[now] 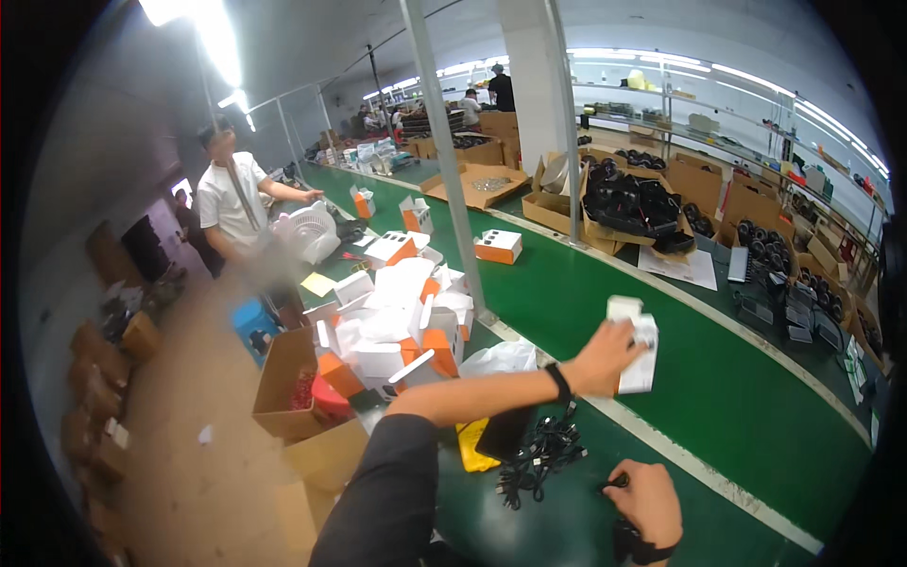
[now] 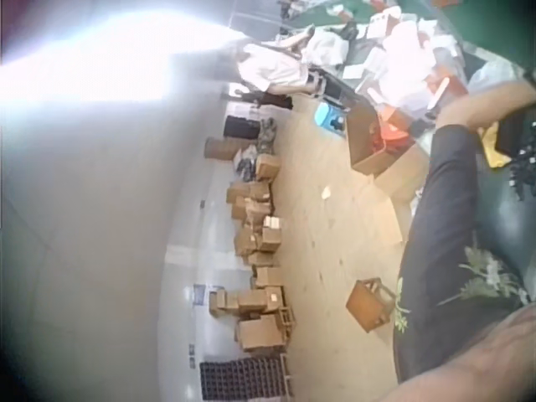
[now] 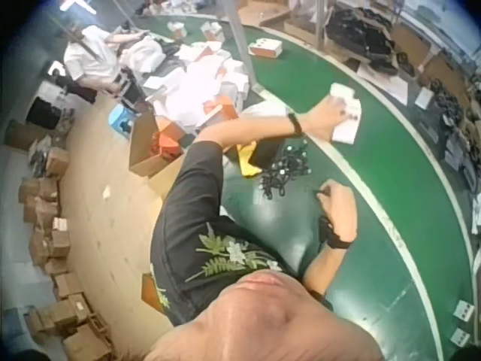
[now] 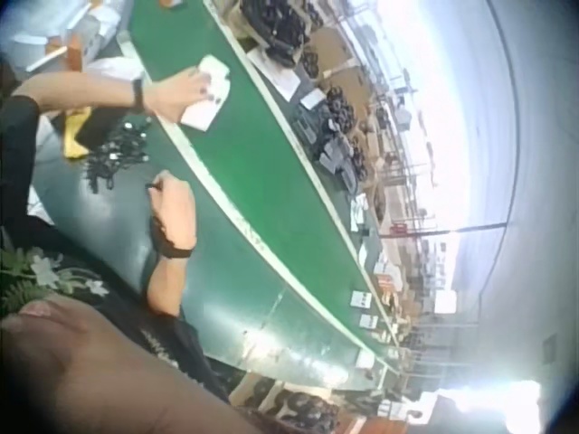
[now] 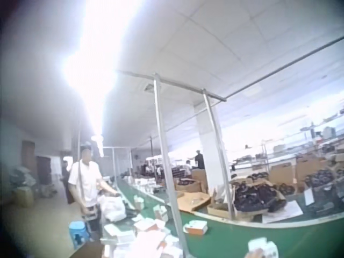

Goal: Packing cables and electronic components into small cardboard boxes on an assembly line.

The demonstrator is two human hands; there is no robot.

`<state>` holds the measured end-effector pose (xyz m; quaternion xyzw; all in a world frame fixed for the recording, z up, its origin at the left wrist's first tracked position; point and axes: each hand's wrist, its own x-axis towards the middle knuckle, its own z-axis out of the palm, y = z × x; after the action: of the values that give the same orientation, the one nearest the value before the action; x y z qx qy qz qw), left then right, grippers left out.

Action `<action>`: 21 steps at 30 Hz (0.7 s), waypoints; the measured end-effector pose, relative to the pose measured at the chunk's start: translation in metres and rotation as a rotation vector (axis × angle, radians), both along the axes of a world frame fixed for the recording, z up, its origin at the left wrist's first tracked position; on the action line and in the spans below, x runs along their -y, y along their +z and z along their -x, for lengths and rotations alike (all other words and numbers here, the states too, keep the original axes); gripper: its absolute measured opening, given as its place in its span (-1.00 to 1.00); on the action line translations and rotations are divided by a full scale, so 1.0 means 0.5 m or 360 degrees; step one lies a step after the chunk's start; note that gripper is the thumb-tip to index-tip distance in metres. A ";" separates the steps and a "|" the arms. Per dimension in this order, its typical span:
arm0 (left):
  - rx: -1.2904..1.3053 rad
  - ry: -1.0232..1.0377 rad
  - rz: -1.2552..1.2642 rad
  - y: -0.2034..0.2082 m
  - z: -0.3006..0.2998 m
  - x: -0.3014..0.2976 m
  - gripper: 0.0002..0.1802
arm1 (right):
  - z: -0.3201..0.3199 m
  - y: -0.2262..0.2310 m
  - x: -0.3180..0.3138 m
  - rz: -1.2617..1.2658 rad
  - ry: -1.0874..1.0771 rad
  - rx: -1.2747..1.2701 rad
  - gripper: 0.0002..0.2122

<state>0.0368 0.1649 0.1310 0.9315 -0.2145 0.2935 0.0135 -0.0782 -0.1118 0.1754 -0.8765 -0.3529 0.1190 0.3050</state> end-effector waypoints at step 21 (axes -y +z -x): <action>-0.0232 -0.0610 0.0448 -0.056 0.474 0.211 -0.53 | 0.060 0.179 0.121 -0.0656 -0.0157 0.0018 -0.69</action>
<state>-0.2003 0.0594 0.1031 0.8815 -0.3426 0.2446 0.2138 -0.1079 -0.1726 0.2650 -0.8124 -0.3282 0.0244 0.4813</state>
